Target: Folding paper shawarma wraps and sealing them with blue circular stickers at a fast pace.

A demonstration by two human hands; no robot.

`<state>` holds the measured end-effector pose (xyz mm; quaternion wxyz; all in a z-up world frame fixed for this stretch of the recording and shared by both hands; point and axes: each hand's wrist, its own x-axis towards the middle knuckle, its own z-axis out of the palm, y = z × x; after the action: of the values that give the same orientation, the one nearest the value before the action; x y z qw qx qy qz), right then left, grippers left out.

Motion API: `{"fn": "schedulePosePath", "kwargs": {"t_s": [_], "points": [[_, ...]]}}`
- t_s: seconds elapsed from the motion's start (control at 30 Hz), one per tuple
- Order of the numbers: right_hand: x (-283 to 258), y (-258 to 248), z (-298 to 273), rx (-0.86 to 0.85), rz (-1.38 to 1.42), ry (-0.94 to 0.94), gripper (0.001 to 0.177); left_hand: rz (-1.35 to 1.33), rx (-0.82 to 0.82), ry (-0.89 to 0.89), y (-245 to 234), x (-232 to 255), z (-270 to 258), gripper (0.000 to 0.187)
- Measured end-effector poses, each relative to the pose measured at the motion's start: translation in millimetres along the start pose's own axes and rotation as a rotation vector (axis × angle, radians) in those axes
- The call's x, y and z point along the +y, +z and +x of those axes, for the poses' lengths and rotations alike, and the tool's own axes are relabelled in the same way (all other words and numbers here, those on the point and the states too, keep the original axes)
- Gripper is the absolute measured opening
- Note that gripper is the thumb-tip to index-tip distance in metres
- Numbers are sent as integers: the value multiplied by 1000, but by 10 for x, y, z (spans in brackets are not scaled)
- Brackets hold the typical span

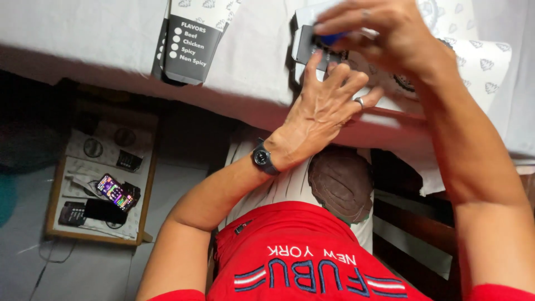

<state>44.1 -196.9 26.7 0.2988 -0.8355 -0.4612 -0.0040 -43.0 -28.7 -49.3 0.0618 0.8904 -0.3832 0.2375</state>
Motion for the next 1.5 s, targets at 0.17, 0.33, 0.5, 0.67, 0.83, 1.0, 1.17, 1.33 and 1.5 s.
{"fn": "schedulePosePath", "kwargs": {"t_s": [0.17, 0.33, 0.5, 0.67, 0.83, 1.0, 1.17, 1.33, 1.5], "points": [[56, 107, 130, -86, 281, 124, 50, -62, 32, 30, -45, -29, -4, 55], [11, -442, -947, 29, 16, 449, 31, 18, 31, 22, -23, -29, -18, 76], [369, -749, -1993, 184, -230, 301, 26, 16, 46, 36, -6, -49, -34, 77], [320, -588, -1281, 46, -162, 193, 27, 26, 36, 47, -12, -44, -9, 83], [261, 32, 74, -186, 253, -80, 36, -72, 62, 46, -65, -53, -16, 57], [147, -7, -189, -83, 261, 73, 32, -116, 104, 28, -42, -50, -19, 52], [566, -447, -1878, 166, -200, 225, 26, -70, 74, 41, 18, -68, -32, 71], [-174, -480, -2030, 376, -142, 368, 22, -49, 32, 55, 8, -69, -31, 77], [-445, -216, -1822, 267, -146, 240, 27, -55, 40, 47, -17, -72, -17, 77]]}}
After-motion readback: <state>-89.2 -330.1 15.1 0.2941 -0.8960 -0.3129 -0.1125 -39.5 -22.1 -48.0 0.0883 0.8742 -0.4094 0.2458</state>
